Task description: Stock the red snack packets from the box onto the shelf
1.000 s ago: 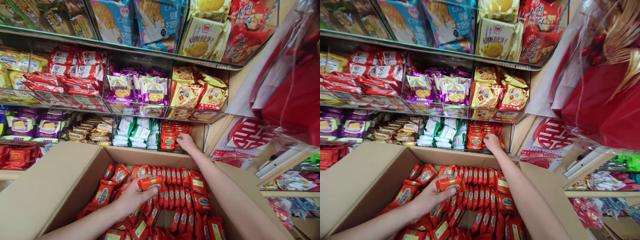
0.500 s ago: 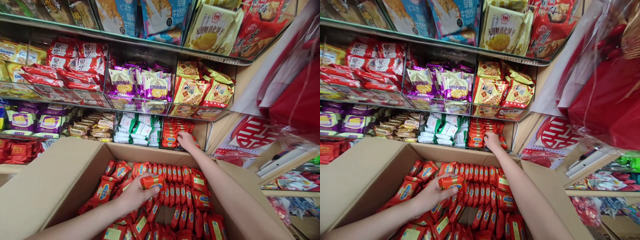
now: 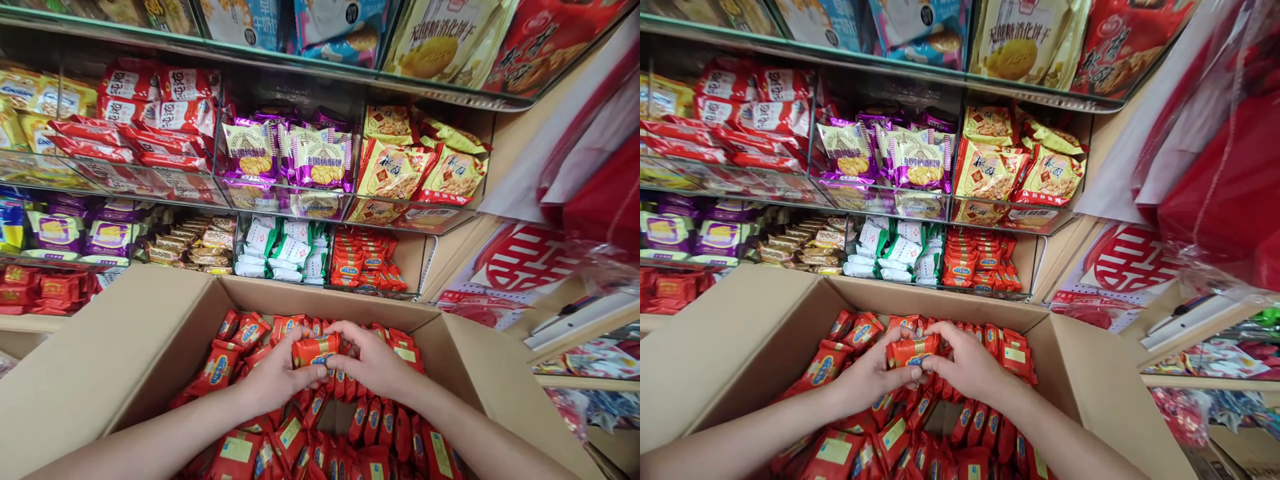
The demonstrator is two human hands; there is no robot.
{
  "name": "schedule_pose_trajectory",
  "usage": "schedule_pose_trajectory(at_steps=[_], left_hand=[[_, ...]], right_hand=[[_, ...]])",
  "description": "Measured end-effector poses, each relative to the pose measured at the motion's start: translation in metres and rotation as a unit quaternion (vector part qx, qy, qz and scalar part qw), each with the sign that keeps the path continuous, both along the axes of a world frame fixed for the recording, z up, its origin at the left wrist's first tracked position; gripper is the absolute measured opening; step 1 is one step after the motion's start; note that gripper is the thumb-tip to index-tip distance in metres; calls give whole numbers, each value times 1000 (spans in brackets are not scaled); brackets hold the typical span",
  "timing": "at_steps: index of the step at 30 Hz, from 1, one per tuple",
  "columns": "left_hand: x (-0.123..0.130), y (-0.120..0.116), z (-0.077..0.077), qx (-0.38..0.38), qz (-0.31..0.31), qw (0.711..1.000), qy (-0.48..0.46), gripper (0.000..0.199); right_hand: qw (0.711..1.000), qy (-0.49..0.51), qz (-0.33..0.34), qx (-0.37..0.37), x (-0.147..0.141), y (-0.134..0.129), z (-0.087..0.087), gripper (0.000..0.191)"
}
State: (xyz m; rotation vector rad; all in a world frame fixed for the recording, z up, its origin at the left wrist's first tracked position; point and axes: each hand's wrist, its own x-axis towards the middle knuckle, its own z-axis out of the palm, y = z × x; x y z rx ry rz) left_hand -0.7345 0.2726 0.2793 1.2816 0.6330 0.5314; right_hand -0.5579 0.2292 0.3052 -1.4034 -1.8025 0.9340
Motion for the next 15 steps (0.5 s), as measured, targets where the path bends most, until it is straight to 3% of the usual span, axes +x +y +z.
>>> schedule_pose_trajectory(at_steps=[3, 5, 7, 9, 12, 15], left_hand=[[1, -2, 0, 30, -7, 999, -20, 49], [1, 0, -2, 52, -7, 999, -13, 51], [1, 4, -6, 63, -6, 998, 0, 48], [0, 6, -10, 69, -4, 998, 12, 44], [0, 7, -14, 79, -8, 996, 44, 43], [0, 5, -15, 99, -27, 992, 71, 41]], right_hand=[[998, 19, -48, 38, 26, 7, 6, 28], [987, 32, -133, 84, 58, 23, 15, 31], [961, -5, -243, 130, 92, 44, 22, 32], [934, -103, -316, 132, 116, 63, 26, 29], [902, -229, -355, 91, 129, 86, 26, 27], [892, -252, -370, 66, 127, 100, 21, 34]])
